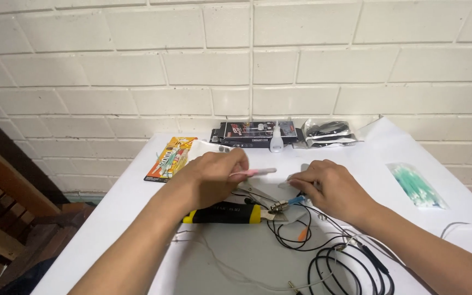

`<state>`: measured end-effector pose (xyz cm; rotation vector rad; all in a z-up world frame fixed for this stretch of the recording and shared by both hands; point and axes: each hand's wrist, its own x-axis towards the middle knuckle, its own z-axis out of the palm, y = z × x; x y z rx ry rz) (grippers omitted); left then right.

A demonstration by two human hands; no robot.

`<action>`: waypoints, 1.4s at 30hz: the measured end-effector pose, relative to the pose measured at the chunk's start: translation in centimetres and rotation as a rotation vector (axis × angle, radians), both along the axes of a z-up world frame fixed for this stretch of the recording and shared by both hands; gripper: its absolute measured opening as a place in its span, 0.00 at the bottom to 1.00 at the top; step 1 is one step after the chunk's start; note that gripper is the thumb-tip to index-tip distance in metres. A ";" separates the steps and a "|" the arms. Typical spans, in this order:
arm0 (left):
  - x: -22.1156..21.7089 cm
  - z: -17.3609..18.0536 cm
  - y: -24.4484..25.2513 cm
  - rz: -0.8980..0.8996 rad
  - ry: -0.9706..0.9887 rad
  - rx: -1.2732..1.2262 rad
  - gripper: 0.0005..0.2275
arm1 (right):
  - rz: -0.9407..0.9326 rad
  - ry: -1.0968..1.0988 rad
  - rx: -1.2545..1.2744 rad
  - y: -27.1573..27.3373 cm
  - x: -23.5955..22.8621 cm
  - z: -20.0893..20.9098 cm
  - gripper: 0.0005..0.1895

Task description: Repairing a pair of earphones by stripping wires and soldering electronic components on a workbench.

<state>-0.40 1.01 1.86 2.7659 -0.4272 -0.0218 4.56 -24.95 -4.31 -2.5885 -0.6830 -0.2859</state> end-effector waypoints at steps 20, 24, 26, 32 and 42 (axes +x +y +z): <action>2.8 -5.5 -2.5 -0.178 -0.608 0.176 0.04 | 0.103 -0.144 0.079 -0.3 -0.2 -0.4 0.05; 2.7 -5.3 -2.3 -0.165 -0.489 0.143 0.05 | 0.216 -0.245 -0.105 -1.3 -1.2 0.1 0.07; 2.7 -5.3 -2.1 -0.160 -0.495 0.155 0.05 | 0.213 -0.205 -0.101 -1.6 -1.1 0.3 0.08; 2.4 -5.3 -2.4 -0.166 -0.545 0.124 0.05 | 0.216 -0.084 -0.074 -1.7 -0.9 0.4 0.12; 2.1 -4.2 -1.6 -0.217 -0.518 0.221 0.08 | 0.220 -0.033 -0.073 -1.5 -1.0 0.6 0.13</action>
